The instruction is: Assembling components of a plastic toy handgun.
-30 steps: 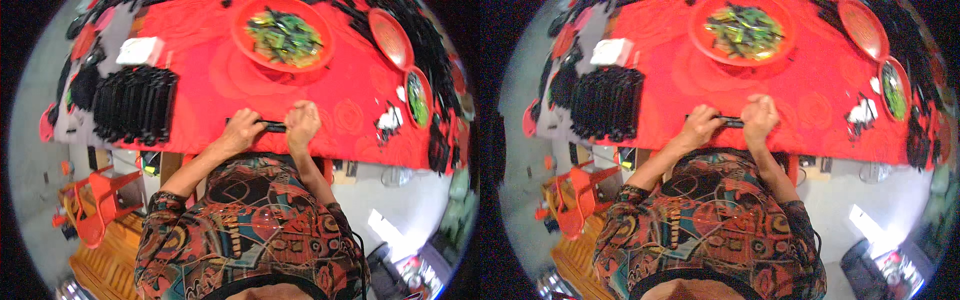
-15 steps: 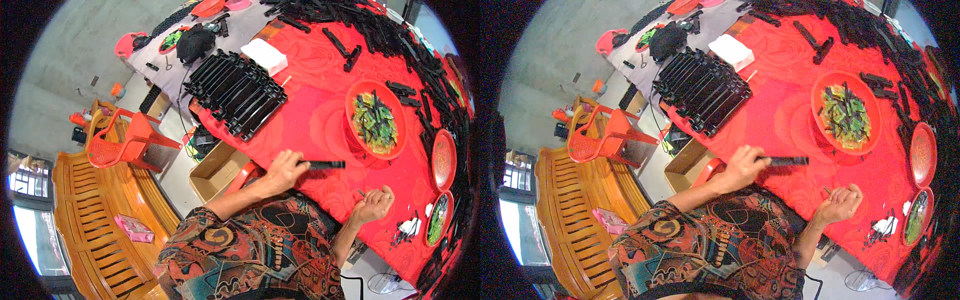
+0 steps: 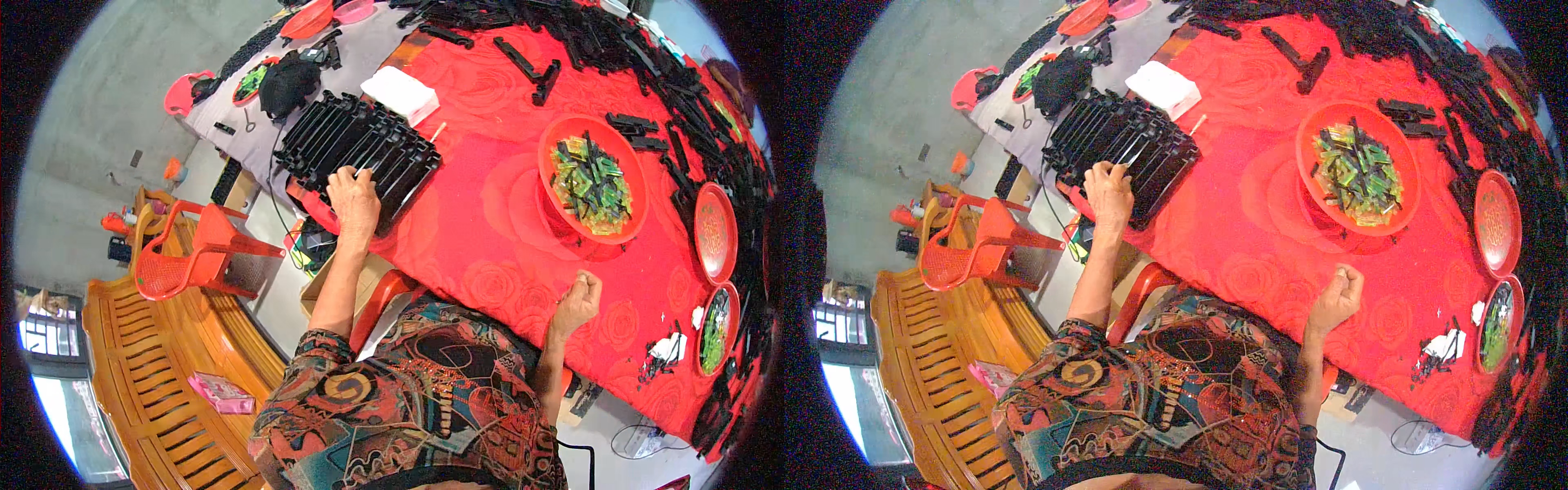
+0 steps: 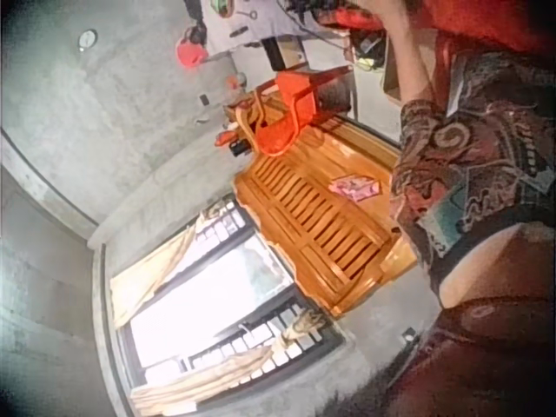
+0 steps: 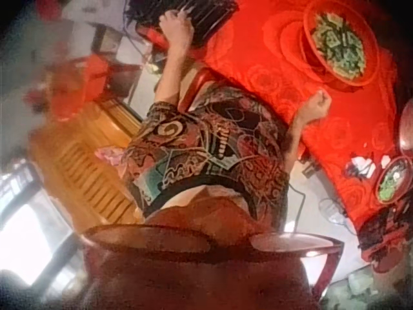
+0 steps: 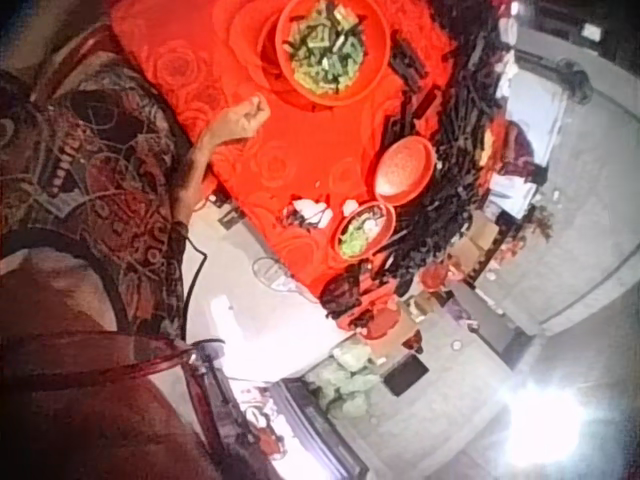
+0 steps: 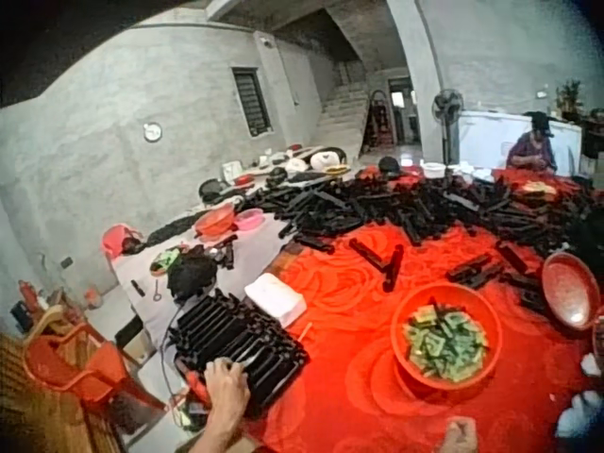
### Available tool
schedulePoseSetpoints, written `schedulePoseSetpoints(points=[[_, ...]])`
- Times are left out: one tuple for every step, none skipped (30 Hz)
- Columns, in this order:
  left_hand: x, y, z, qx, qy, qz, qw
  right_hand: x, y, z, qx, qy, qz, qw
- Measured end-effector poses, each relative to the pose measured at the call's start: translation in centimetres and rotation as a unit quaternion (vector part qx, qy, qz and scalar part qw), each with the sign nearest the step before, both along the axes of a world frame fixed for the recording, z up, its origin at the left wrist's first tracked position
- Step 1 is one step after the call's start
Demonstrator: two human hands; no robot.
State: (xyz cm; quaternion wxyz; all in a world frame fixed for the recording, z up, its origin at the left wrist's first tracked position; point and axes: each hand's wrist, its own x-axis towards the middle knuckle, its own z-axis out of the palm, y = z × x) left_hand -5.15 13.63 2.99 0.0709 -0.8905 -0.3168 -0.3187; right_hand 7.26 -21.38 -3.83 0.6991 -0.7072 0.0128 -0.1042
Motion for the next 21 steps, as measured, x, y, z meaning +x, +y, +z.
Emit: schedulePoseSetpoints(points=[[0.4, -0.1, 0.0, 0.016, 0.002, 0.001, 1.0, -0.1, -0.2, 0.2, 0.001, 0.004, 0.004, 1.0], [0.7, 0.1, -0.1, 0.031, 0.004, 0.0, 1.0, -0.1, -0.3, 0.4, -0.006, 0.003, -0.009, 1.0], [0.5, 1.2, -0.9, 0.063, -0.003, -0.009, 0.998, -0.4, 0.3, 1.2, -0.018, -0.018, -0.001, 1.0], [0.6, 0.6, -0.1, 0.066, 0.006, 0.0, 0.998, -0.6, 0.5, 1.8, -0.034, -0.037, 0.002, 0.999], [0.5, 1.0, -0.5, 0.08, 0.007, 0.004, 0.997, -0.5, 0.7, 1.6, -0.038, -0.037, -0.001, 0.999], [0.3, 0.8, -0.1, 0.076, 0.01, 0.013, 0.997, -0.5, 1.0, 1.4, -0.041, -0.036, -0.002, 0.999], [-0.3, 1.1, 0.0, 0.068, 0.019, 0.016, 0.997, -0.7, 1.3, 1.5, -0.046, -0.037, -0.015, 0.998], [-0.7, 0.9, 0.3, 0.071, 0.016, 0.017, 0.997, -0.8, 1.7, 1.6, -0.036, -0.025, 0.006, 0.999], [-0.7, 1.0, 0.3, 0.064, 0.018, 0.021, 0.998, -0.9, 1.8, 1.8, -0.026, -0.015, 0.024, 0.999], [-0.5, 1.0, 0.1, 0.058, 0.021, 0.025, 0.998, -0.9, 1.5, 1.4, -0.031, -0.017, 0.009, 0.999], [-0.4, 0.9, 0.1, 0.055, 0.024, 0.027, 0.998, -0.8, 1.3, 0.8, -0.038, -0.022, 0.016, 0.999], [-0.2, 0.7, 0.1, 0.053, 0.027, 0.031, 0.998, -0.8, 1.3, 0.7, -0.044, -0.025, 0.025, 0.998], [0.0, 0.5, 0.1, 0.043, 0.021, 0.031, 0.998, -0.8, 1.3, 0.7, -0.045, -0.034, 0.021, 0.998], [0.1, 0.2, 0.3, 0.049, 0.013, 0.027, 0.998, -0.8, 1.2, 0.8, -0.047, -0.036, 0.014, 0.998], [0.1, 0.2, 0.2, 0.047, 0.013, 0.033, 0.998, -0.8, 1.1, 0.9, -0.05, -0.026, 0.021, 0.998], [0.2, 0.2, 0.2, 0.046, 0.013, 0.04, 0.998, -0.8, 1.0, 1.1, -0.052, -0.017, 0.029, 0.998], [0.1, 0.1, 0.3, 0.037, 0.023, 0.043, 0.998, -0.7, 1.1, 1.0, -0.049, -0.028, 0.026, 0.998], [0.2, -0.3, 0.5, 0.036, 0.022, 0.041, 0.998, -0.6, 1.1, 0.9, -0.05, -0.029, 0.023, 0.998], [0.3, -0.8, 0.8, 0.049, 0.014, 0.06, 0.997, -0.6, 1.0, 0.7, -0.05, -0.021, 0.031, 0.998], [0.4, -1.1, 1.0, 0.063, 0.006, 0.08, 0.995, -0.7, 1.0, 0.6, -0.05, -0.014, 0.038, 0.998], [0.6, -1.3, 1.4, 0.072, -0.015, 0.069, 0.995, -0.6, 1.0, 0.5, -0.051, -0.015, 0.035, 0.998]])
